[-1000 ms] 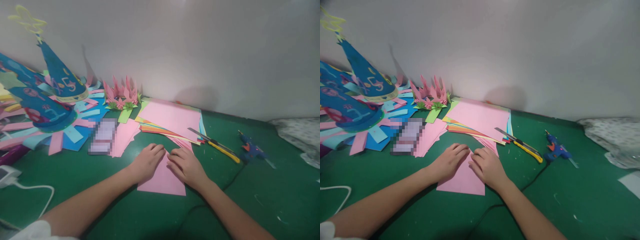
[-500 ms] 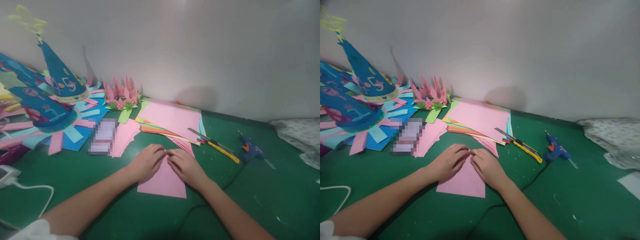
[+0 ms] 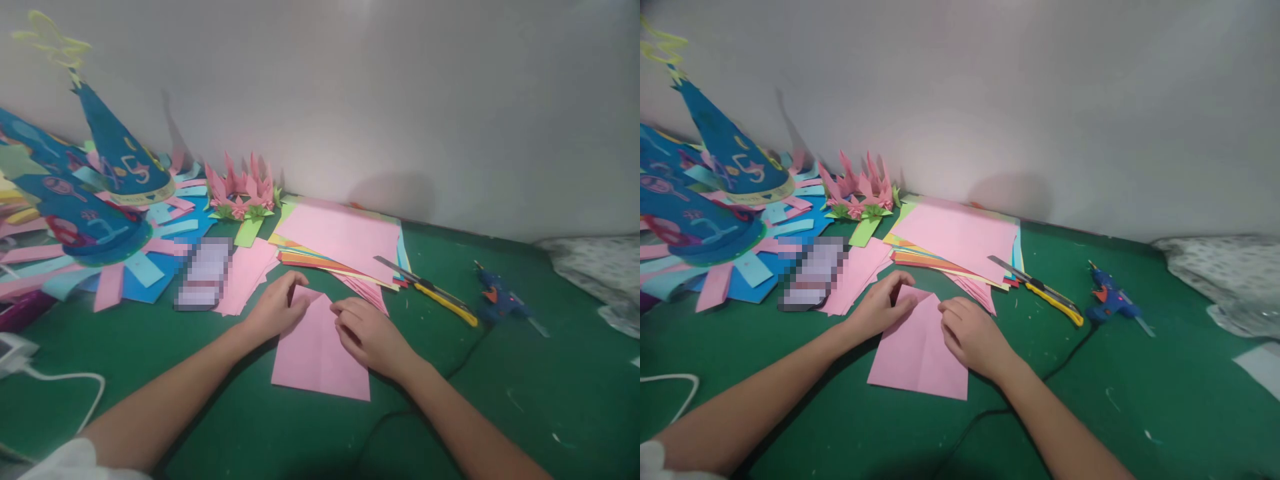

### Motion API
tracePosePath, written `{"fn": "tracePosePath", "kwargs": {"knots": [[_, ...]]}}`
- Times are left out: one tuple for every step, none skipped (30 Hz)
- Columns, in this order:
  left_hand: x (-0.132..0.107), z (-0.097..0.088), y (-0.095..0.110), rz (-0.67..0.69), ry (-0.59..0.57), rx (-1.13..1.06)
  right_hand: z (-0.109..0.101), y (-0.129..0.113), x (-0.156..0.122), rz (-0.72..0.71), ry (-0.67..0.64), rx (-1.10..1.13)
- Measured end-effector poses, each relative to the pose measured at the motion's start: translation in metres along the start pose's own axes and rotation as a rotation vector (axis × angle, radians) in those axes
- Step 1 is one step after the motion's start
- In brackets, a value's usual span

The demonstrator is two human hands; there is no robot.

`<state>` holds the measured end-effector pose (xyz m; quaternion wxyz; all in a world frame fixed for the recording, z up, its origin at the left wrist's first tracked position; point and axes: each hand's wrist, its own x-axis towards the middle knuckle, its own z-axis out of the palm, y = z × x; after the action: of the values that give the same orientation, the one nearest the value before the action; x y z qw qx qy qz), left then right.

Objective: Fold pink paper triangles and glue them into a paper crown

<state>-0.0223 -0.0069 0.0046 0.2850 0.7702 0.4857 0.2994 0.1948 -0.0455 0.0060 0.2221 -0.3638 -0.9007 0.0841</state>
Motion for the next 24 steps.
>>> {"fn": "tracePosePath", "kwargs": {"knots": [[0.0, 0.0, 0.0, -0.023, 0.0, 0.002, 0.0, -0.001, 0.0, 0.009, 0.001, 0.0], [0.0, -0.001, 0.001, -0.041, -0.001, 0.001, 0.0, -0.002, 0.001, 0.015, 0.002, -0.002], [0.0, -0.001, 0.001, -0.054, -0.001, 0.0, 0.001, -0.002, 0.002, 0.019, 0.002, -0.008], [0.0, -0.001, 0.001, -0.059, 0.0, 0.002, 0.001, -0.003, 0.004, 0.022, -0.001, -0.018], [0.0, -0.001, 0.001, -0.058, 0.001, 0.007, 0.001, -0.004, 0.005, 0.026, -0.007, -0.031], [0.0, -0.001, 0.001, -0.054, 0.004, 0.015, 0.002, -0.004, 0.007, 0.031, -0.014, -0.046], [0.0, -0.001, 0.001, -0.05, 0.007, 0.025, 0.002, -0.005, 0.008, 0.037, -0.022, -0.06], [0.0, -0.001, 0.0, -0.049, 0.01, 0.035, 0.002, -0.005, 0.009, 0.046, -0.03, -0.072], [0.0, -0.001, 0.0, -0.051, 0.01, 0.044, 0.003, -0.006, 0.01, 0.056, -0.038, -0.081], [0.0, -0.001, -0.001, -0.058, 0.008, 0.048, 0.003, -0.006, 0.01, 0.065, -0.044, -0.087], [0.0, -0.001, -0.002, -0.066, 0.007, 0.048, 0.003, -0.007, 0.01, 0.073, -0.049, -0.093], [0.001, -0.001, -0.003, -0.077, 0.008, 0.046, 0.004, -0.007, 0.009, 0.078, -0.052, -0.1], [0.001, -0.002, -0.004, -0.088, 0.008, 0.039, 0.004, -0.008, 0.009, 0.083, -0.053, -0.107], [0.001, -0.002, -0.005, -0.101, 0.008, 0.028, 0.005, -0.008, 0.008, 0.088, -0.053, -0.114], [0.001, -0.003, -0.005, -0.114, 0.01, 0.014, 0.006, -0.008, 0.007, 0.093, -0.052, -0.12], [0.001, -0.003, -0.006, -0.128, 0.012, -0.002, 0.006, -0.008, 0.006, 0.097, -0.054, -0.124], [0.001, -0.004, -0.006, -0.142, 0.011, -0.019, 0.007, -0.008, 0.006, 0.1, -0.057, -0.125], [0.001, -0.004, -0.006, -0.156, 0.01, -0.037, 0.007, -0.008, 0.005, 0.104, -0.057, -0.126], [0.002, -0.005, -0.007, -0.166, 0.007, -0.052, 0.007, -0.008, 0.005, 0.105, -0.057, -0.125], [0.002, -0.005, -0.008, -0.174, 0.004, -0.065, 0.007, -0.008, 0.005, 0.104, -0.054, -0.125], [0.002, -0.005, -0.009, -0.177, -0.002, -0.08, 0.007, -0.008, 0.005, 0.099, -0.052, -0.125], [0.003, -0.005, -0.01, -0.177, -0.007, -0.095, 0.007, -0.008, 0.005, 0.09, -0.05, -0.125], [0.003, -0.004, -0.011, -0.174, -0.008, -0.111, 0.007, -0.008, 0.005, 0.081, -0.05, -0.123], [0.003, -0.004, -0.012, -0.171, -0.011, -0.128, 0.007, -0.008, 0.005, 0.072, -0.055, -0.119]]}}
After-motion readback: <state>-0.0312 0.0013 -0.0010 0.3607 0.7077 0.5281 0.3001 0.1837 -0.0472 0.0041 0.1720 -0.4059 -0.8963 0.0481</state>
